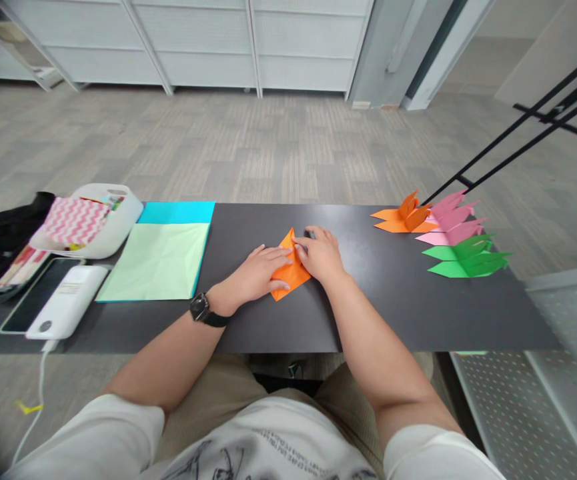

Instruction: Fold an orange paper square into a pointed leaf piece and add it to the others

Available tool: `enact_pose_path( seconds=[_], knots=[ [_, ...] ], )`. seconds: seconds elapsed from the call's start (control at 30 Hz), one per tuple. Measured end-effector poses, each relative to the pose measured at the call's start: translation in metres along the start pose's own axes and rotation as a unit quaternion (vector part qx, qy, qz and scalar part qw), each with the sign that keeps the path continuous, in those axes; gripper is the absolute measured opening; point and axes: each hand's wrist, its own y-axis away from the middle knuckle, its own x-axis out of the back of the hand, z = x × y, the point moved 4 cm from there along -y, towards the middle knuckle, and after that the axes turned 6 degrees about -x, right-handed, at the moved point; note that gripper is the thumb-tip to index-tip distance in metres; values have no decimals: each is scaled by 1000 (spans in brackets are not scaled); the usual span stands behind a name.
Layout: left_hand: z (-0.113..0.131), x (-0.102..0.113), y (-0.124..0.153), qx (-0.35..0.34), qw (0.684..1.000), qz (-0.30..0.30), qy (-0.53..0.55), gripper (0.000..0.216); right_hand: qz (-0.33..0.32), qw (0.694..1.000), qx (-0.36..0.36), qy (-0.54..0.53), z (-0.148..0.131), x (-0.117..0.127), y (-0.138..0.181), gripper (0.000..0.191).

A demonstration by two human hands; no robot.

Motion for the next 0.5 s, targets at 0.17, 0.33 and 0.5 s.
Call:
enact_pose_path(
  seconds=[0.17,0.33,0.5],
  knots=[
    [0,1,1,-3,1000,-5,15,57,-2,1000,-8,2,3,0,-3,36],
    [-1,0,1,-3,1000,-1,16,57,1,1000,-15,12,2,-3,-5,40],
    [-2,-2,1,-9,1000,3,16,56,8,1000,-21,21,2,-7,-6,43]
  ],
)
